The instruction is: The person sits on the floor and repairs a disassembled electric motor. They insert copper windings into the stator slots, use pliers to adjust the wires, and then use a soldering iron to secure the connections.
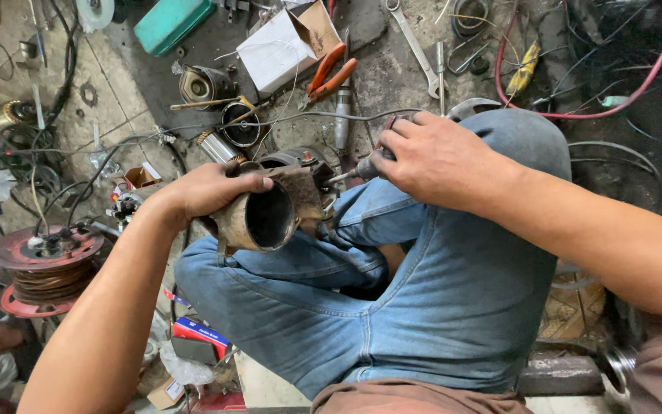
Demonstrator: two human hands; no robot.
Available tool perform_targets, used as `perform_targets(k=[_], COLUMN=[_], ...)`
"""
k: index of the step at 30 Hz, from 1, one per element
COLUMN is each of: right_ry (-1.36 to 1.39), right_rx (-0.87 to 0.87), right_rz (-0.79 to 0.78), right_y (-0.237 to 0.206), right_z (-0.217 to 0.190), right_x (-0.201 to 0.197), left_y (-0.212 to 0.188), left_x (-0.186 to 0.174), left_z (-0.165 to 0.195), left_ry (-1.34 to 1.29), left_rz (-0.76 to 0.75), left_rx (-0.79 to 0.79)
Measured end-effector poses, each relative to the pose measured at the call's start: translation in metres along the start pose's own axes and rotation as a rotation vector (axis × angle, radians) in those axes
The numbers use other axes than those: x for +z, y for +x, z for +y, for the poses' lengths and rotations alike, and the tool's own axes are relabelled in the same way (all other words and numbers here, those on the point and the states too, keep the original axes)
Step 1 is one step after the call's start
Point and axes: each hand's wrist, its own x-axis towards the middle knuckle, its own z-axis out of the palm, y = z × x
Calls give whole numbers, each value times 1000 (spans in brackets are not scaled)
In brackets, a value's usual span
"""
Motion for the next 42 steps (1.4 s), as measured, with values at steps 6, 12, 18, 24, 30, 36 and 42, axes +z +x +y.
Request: perform_targets(k=[6,12,18,24,30,36,42], right_ry=[-6,-79,-65,-5,-27,-49,143], right_rx=[4,6,42,53,49,102,294], right_rz=[1,89,61,54,37,66,117], right_y=[-3,-12,-14,-13,-10,-15,-29], right_z=[3,3,4,7,8,11,24], right_x=[3,4,7,8,10,15,22], left_y=[0,3,5,5,6,8,7], left_x=[0,0,-2,-2,0,10,21], left_z=[3,1,-1,-6,-12,-36,-92], left_ry=[-7,-40,-52,-78,-133,-240,-270], left_rz=[5,6,-7,0,9,25,200], left_rx=[-2,4,8,26,13,48,275])
